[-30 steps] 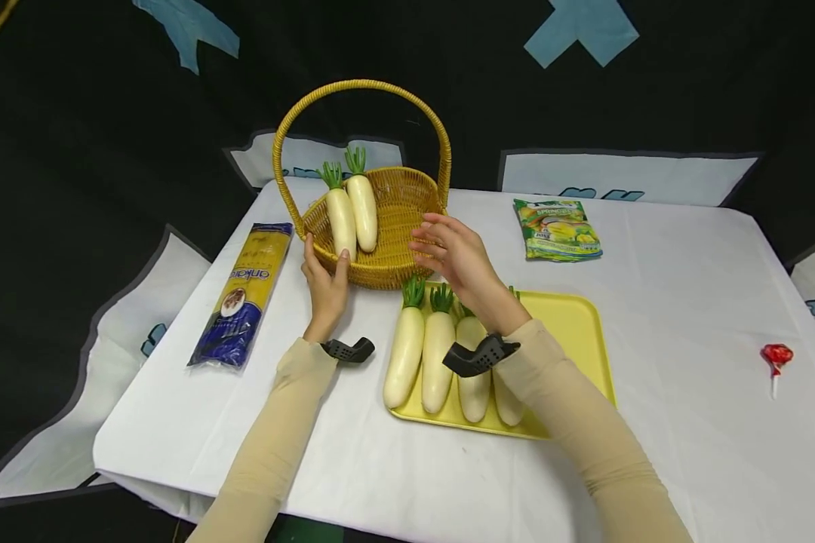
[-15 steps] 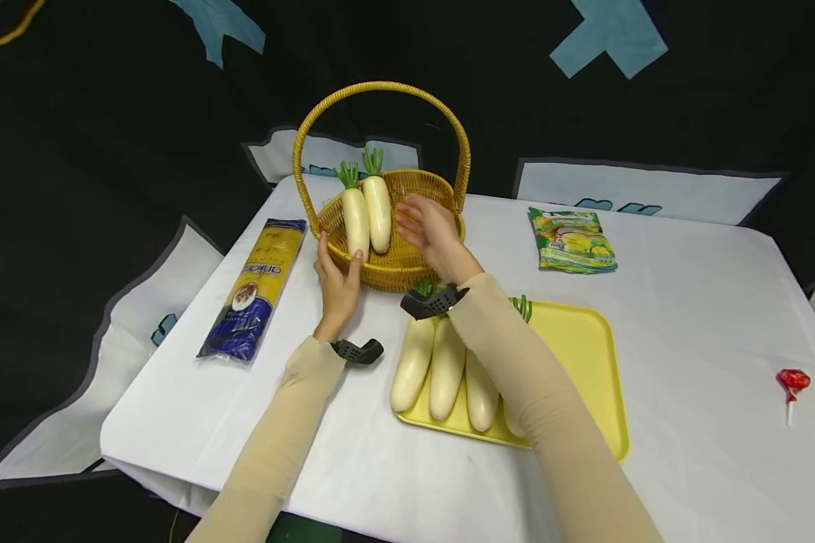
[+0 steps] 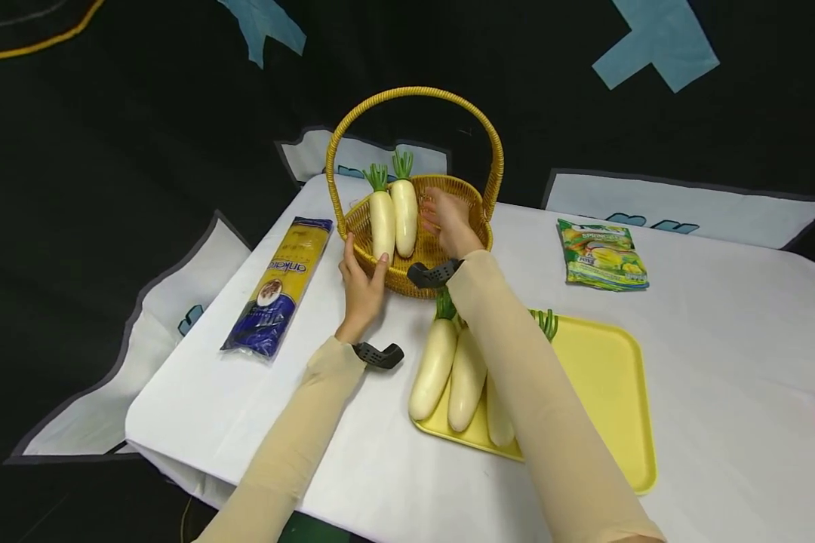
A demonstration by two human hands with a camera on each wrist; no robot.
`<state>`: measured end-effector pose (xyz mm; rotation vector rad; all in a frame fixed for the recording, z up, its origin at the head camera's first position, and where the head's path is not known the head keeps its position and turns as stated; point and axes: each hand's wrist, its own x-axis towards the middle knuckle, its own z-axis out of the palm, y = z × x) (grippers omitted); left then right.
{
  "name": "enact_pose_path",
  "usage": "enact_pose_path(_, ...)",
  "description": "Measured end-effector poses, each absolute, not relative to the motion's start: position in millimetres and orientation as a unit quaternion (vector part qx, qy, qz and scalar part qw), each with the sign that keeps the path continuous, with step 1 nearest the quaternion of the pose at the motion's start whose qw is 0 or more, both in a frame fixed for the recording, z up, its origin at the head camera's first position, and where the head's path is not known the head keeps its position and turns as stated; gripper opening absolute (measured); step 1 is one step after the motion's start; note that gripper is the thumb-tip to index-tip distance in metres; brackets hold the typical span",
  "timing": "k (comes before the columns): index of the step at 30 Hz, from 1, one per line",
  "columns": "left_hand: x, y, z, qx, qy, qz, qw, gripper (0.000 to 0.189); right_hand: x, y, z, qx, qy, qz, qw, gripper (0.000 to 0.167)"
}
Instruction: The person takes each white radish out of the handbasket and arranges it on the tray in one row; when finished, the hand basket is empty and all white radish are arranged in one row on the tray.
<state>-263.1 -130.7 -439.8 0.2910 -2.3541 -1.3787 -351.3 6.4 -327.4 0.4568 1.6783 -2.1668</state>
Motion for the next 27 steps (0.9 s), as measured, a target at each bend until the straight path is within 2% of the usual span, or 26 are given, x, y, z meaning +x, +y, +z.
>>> enact_pose_path(8,-264,-121,-439,0.093,-0.847,-0.487,0.192,0.077,-358,10,-339,0.164,0.626,-0.735,0.202,0.057)
enact_pose_path(19,-262,-127,-438,0.101,-0.845,-0.485,0.201,0.075,-363,4,-362,0.097,0.661,-0.684,0.291,0.072)
enact_pose_path(27,-260,-130,-438,0.108,-0.845,-0.483,0.204,0.076,-362,-5,-373,0.054,0.672,-0.685,0.277,0.080)
